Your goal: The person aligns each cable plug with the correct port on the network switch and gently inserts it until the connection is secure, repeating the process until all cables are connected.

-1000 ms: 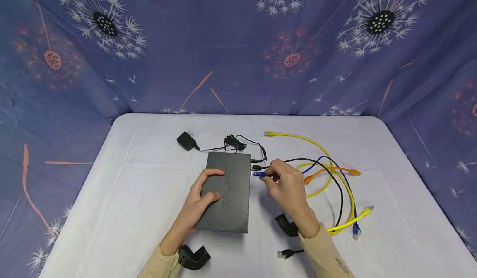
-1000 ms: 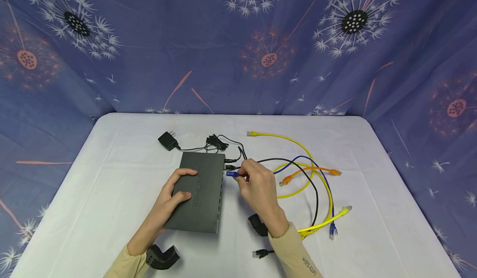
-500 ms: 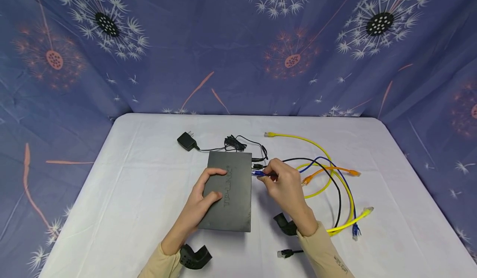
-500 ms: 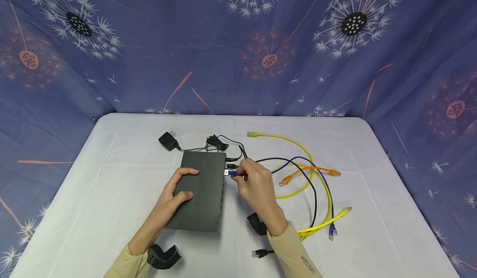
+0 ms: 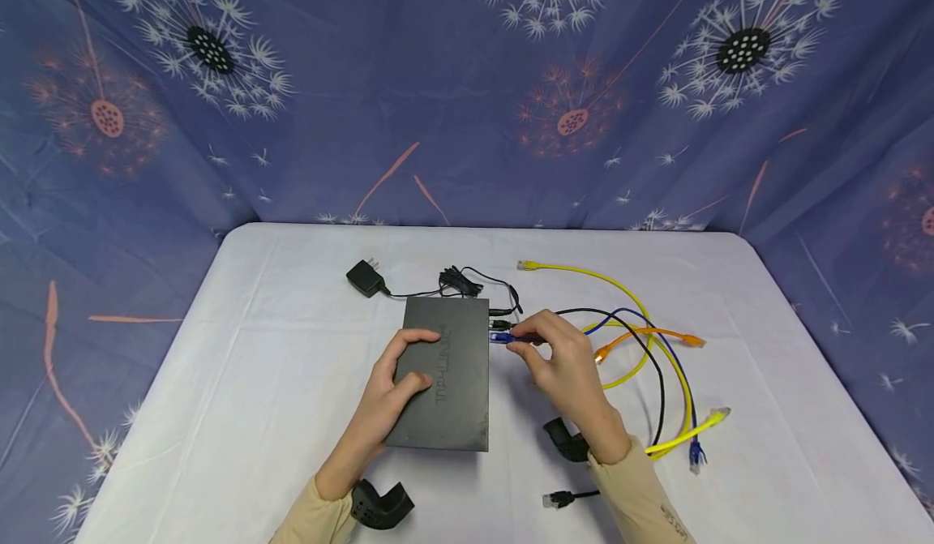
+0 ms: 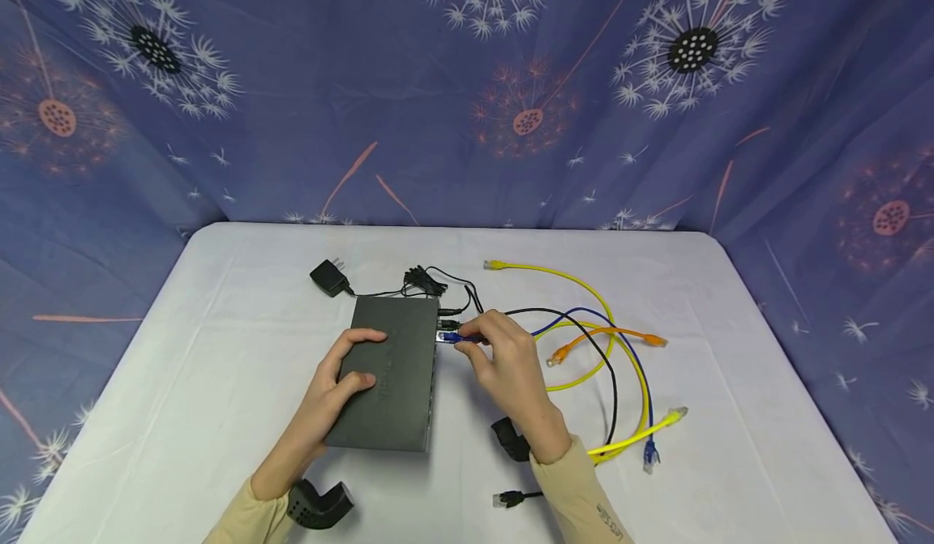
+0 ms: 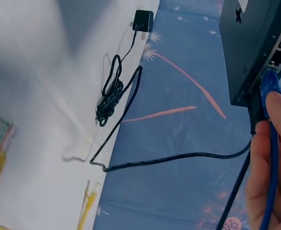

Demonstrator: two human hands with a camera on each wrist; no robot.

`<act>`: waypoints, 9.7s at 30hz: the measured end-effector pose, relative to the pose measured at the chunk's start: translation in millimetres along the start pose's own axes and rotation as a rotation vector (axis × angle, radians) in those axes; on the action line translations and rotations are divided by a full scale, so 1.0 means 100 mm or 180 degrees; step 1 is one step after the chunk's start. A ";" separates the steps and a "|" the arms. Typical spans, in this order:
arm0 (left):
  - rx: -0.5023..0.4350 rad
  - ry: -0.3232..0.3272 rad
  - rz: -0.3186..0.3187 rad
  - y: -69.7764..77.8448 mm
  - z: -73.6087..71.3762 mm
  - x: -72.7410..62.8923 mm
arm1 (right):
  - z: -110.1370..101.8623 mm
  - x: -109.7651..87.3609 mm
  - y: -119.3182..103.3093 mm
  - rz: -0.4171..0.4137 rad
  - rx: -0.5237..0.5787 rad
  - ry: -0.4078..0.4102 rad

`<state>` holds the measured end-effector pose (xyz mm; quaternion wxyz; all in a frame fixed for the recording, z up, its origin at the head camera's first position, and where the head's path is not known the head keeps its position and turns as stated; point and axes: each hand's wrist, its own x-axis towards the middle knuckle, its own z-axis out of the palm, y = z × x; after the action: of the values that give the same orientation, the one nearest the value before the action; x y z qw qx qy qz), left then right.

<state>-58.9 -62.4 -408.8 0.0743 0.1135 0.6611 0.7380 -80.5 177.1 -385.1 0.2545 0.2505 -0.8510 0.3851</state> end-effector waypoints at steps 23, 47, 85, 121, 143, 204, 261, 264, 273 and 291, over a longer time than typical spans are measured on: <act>0.0358 0.0062 0.0020 0.04 0.04 0.03 | 0.12 0.01 0.05 -0.0067 0.0327 0.0187; 0.0038 0.0288 0.0065 -0.03 0.07 0.04 | -0.13 -0.18 0.13 0.0024 0.0563 0.0559; -0.0194 0.0228 -0.0026 -0.06 0.02 0.05 | -0.57 -0.73 0.55 0.0916 -0.0077 0.0279; -0.0161 0.0191 -0.0068 -0.12 0.01 0.05 | -0.64 -0.72 0.81 0.1598 -0.0172 -0.0689; -0.0175 0.0190 -0.0110 -0.14 0.02 0.03 | -0.61 -0.73 0.81 0.1712 -0.0083 -0.0675; -0.0144 0.0110 -0.0126 -0.13 -0.03 0.02 | -0.31 -0.35 0.24 -0.0001 0.0475 -0.0135; -0.0100 0.0091 -0.0110 -0.12 -0.01 0.01 | -0.03 -0.18 0.03 -0.0479 -0.0200 -0.0030; -0.0113 0.0099 -0.0125 -0.12 0.00 0.01 | -0.01 -0.18 0.03 -0.0504 -0.0152 -0.0013; -0.0116 0.0085 -0.0154 -0.11 0.01 0.01 | 0.02 -0.17 0.00 -0.0366 -0.0023 -0.0124; -0.0092 0.0005 -0.0151 -0.08 0.02 0.01 | 0.03 -0.10 0.00 -0.0718 -0.0206 0.0009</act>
<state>-59.7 -59.6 -416.3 0.0929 0.0961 0.6529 0.7455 -73.8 176.9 -393.5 0.3054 0.3358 -0.8290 0.3267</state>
